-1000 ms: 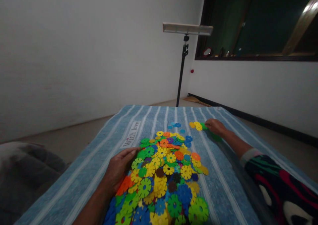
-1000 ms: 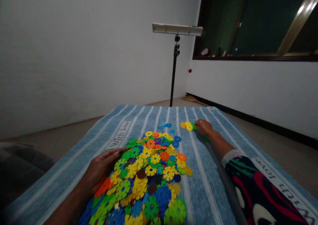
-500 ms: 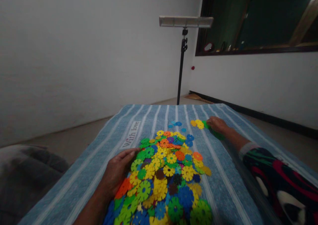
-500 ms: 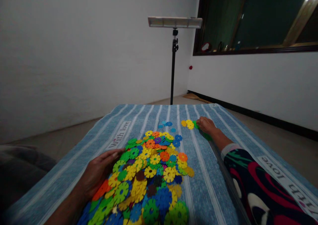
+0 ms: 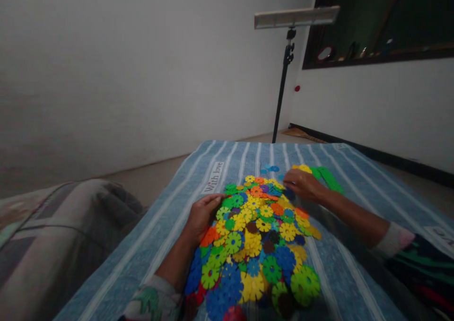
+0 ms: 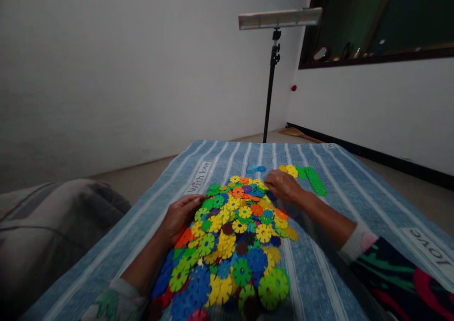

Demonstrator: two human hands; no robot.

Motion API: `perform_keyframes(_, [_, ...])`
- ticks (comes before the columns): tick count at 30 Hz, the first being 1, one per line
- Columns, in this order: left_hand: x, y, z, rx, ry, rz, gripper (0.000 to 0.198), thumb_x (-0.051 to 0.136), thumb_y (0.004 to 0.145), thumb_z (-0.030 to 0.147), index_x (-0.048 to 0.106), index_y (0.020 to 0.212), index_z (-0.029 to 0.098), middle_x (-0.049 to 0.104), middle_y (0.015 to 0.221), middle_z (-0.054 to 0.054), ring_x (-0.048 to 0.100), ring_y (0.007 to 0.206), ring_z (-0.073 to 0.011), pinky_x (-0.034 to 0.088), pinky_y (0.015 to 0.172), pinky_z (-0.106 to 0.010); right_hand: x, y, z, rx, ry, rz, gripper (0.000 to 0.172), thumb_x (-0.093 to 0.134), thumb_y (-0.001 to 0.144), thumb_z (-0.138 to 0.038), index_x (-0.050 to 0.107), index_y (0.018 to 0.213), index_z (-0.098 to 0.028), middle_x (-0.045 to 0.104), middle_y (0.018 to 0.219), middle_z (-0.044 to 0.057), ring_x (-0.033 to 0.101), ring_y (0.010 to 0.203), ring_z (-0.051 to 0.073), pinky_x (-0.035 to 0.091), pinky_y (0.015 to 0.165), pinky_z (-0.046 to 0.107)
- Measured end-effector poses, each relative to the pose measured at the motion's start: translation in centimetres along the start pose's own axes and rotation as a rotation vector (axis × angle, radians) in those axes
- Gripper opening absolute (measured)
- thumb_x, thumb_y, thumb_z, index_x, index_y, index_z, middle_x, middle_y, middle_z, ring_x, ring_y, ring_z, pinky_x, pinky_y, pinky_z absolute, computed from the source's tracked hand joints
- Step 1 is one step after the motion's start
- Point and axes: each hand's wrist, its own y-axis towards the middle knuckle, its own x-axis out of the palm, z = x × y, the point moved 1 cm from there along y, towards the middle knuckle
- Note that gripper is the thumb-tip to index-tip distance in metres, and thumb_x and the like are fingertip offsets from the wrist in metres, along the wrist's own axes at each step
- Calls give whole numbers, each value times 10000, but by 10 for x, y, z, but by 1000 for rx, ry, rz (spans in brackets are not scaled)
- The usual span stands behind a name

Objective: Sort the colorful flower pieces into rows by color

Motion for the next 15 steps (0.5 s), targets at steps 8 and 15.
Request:
perform_keyframes(8, [2,-1,-1,46,-24,-45,328,840,559,276,751,829,112,740,733,-59,626,590,-137,440,521,-214,-7,17,-139,-479,206,71,197,565,950,-217,672,789,-181,635,880,56,565,863,182,408,774,288])
perform_keyframes(15, [-3,3,-6,60,-10,-79,356,841,549,313,754,828,110,724,693,-46,629,604,-137,445,552,-215,13,32,-176,-478,48,-59,112,654,895,-260,684,836,-170,621,908,69,549,905,209,414,762,299])
